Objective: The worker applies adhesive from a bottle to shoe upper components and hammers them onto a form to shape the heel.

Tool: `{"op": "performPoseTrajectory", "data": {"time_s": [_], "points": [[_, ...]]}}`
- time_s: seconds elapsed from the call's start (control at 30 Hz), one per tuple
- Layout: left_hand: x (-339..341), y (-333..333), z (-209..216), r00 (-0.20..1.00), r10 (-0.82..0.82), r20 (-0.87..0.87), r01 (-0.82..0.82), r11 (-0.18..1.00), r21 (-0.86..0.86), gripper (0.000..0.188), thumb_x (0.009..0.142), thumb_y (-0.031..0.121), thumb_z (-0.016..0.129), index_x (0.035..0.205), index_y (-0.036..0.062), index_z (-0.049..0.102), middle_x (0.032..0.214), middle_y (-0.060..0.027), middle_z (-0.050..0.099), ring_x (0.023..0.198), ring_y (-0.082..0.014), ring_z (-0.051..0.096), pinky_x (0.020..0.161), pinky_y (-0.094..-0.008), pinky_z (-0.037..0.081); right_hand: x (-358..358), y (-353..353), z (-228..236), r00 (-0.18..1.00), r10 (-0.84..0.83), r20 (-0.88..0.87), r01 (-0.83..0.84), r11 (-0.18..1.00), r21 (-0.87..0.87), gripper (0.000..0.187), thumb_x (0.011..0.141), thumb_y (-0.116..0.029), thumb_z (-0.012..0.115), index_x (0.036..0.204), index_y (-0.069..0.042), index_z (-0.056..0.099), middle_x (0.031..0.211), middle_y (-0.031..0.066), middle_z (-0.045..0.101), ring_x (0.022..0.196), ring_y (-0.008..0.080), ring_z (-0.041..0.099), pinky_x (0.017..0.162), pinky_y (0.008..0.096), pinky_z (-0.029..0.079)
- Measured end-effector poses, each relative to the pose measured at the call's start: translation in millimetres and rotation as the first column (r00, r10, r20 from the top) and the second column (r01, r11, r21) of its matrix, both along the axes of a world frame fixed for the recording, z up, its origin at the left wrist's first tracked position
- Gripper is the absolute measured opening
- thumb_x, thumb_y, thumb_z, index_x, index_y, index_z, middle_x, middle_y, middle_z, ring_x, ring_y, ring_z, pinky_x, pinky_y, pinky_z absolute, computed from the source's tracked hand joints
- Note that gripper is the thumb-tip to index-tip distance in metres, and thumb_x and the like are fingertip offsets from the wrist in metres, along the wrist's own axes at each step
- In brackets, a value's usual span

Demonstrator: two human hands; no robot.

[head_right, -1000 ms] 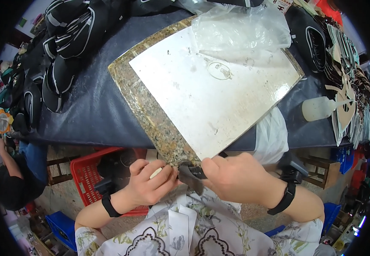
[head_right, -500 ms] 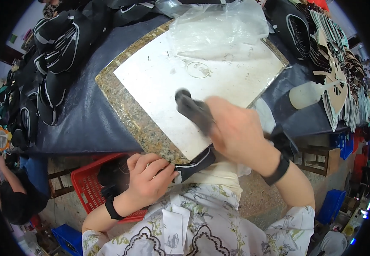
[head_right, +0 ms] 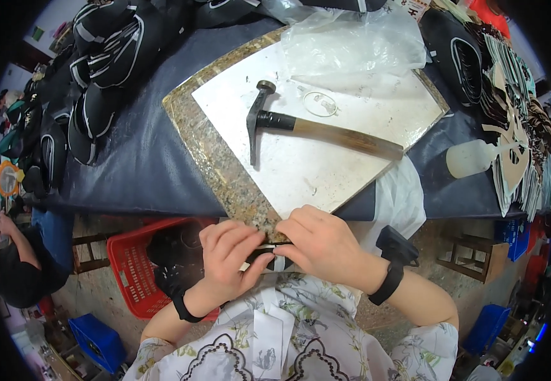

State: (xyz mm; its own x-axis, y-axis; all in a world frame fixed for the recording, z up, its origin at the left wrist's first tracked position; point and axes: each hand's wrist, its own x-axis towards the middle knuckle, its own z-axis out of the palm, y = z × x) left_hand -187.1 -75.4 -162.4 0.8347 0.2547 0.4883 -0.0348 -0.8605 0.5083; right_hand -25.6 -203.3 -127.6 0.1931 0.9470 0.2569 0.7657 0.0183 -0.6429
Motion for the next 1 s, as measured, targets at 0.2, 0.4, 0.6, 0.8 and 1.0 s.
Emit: {"op": "performPoseTrajectory", "data": {"time_s": [0.2, 0.4, 0.6, 0.8, 1.0], "points": [[-19, -10, -21, 0.961, 0.260, 0.099, -0.191, 0.875, -0.446, 0.045, 0.071, 0.006, 0.076, 0.109, 0.0010, 0.052, 0.107, -0.0103, 0.055, 0.096, -0.0250, 0.054, 0.089, -0.0353, 0.041, -3, -3, -8, 0.996, 0.040, 0.081, -0.038, 0.999, -0.029, 0.024, 0.071, -0.014, 0.073, 0.089, -0.006, 0.059, 0.082, 0.0059, 0.053, 0.078, 0.0241, 0.053, 0.068, 0.0343, 0.043], [-17, 11, -5, 0.987, -0.095, -0.128, -0.008, 0.769, -0.640, 0.020, 0.074, 0.004, 0.072, 0.084, 0.0035, 0.055, 0.086, -0.0081, 0.058, 0.082, -0.0208, 0.055, 0.079, -0.0310, 0.041, -1, 6, 6, 0.996, 0.068, 0.049, -0.064, 0.994, -0.085, 0.015, 0.071, -0.008, 0.069, 0.082, -0.006, 0.058, 0.080, 0.0055, 0.052, 0.081, 0.0242, 0.050, 0.071, 0.0346, 0.037], [5, 31, 27, 0.970, -0.014, -0.244, -0.015, 0.993, -0.117, 0.024, 0.066, 0.009, 0.074, 0.084, 0.0076, 0.059, 0.093, -0.0055, 0.059, 0.094, -0.0238, 0.054, 0.081, -0.0367, 0.035, 1, 9, 1, 0.963, 0.021, 0.269, 0.005, 0.995, -0.096, 0.012, 0.072, -0.007, 0.066, 0.081, -0.007, 0.058, 0.079, 0.0062, 0.051, 0.079, 0.0238, 0.050, 0.068, 0.0347, 0.037], [14, 40, 27, 0.967, -0.206, -0.152, 0.230, 0.960, 0.160, 0.035, 0.069, 0.009, 0.068, 0.104, 0.0082, 0.065, 0.101, -0.0027, 0.058, 0.096, -0.0205, 0.054, 0.081, -0.0366, 0.035, 6, 1, -15, 0.983, -0.004, 0.186, -0.008, 0.998, 0.067, 0.021, 0.068, -0.008, 0.065, 0.088, -0.007, 0.061, 0.080, 0.0032, 0.054, 0.075, 0.0204, 0.052, 0.065, 0.0320, 0.038], [16, 51, 36, 0.890, -0.348, -0.294, 0.447, 0.796, 0.409, 0.033, 0.070, 0.014, 0.058, 0.098, -0.0019, 0.064, 0.103, -0.0075, 0.059, 0.098, -0.0195, 0.055, 0.081, -0.0318, 0.040, 14, -3, -11, 0.933, 0.113, 0.343, -0.141, 0.988, 0.058, 0.021, 0.069, -0.012, 0.060, 0.089, -0.008, 0.062, 0.081, -0.0003, 0.053, 0.081, 0.0154, 0.055, 0.069, 0.0295, 0.039]]}}
